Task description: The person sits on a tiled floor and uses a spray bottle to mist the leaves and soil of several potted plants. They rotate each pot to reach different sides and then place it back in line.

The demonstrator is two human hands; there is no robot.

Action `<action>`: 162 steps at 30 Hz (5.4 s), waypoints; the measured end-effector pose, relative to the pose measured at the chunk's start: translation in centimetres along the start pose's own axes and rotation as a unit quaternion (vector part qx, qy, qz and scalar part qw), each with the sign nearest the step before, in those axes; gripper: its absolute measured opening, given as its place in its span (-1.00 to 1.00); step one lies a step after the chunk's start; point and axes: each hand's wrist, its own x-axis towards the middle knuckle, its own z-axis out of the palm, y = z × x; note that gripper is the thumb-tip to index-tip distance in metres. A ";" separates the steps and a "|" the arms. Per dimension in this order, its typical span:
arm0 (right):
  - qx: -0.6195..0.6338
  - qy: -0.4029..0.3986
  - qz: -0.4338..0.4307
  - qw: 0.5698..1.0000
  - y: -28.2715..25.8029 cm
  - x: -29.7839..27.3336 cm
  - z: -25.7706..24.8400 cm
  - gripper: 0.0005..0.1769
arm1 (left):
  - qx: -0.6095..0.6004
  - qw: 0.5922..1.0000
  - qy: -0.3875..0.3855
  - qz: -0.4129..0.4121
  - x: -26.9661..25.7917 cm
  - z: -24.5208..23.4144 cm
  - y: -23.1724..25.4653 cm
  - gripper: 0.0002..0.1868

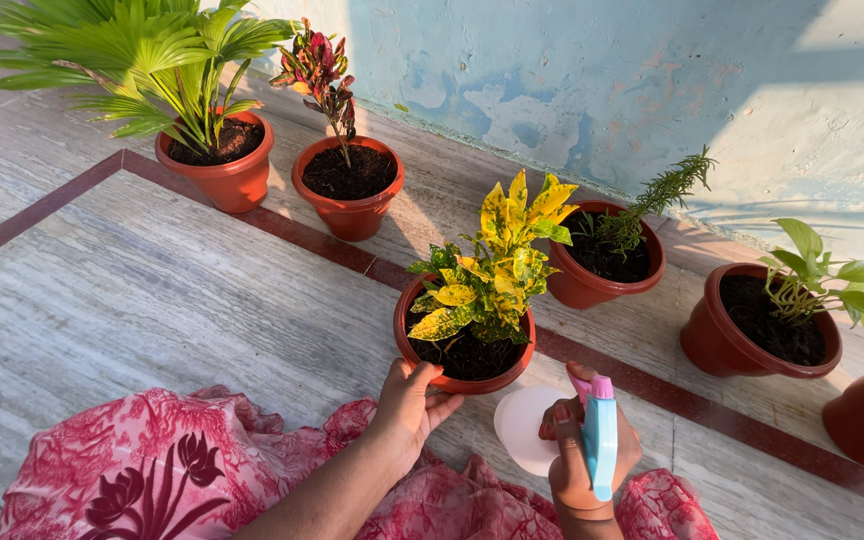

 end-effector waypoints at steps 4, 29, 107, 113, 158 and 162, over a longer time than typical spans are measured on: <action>-0.002 -0.005 0.059 0.998 0.3 0.0 0.2 -0.45 | 0.003 1.000 0.001 -0.009 -0.3 0.3 0.4 -0.73; 0.136 -0.080 0.154 0.975 2.0 -0.3 -0.2 -0.43 | 0.006 1.000 0.006 0.029 2.2 0.3 1.5 -0.63; -0.077 -0.117 0.191 0.971 4.6 0.0 1.9 -0.19 | -0.119 0.989 0.000 0.091 20.1 8.1 9.8 -0.33; -0.065 -0.110 0.160 0.979 4.5 0.2 1.8 -0.26 | -0.103 0.979 0.144 0.105 19.5 6.0 9.6 -0.28; -0.129 -0.207 0.228 0.943 -4.1 0.3 4.0 -0.29 | 0.071 0.986 0.132 0.077 17.5 -9.0 14.0 -0.69; -0.142 -0.224 0.189 0.946 -5.0 -0.4 3.6 -0.31 | 0.096 0.986 0.118 0.070 14.1 -7.5 11.6 -0.68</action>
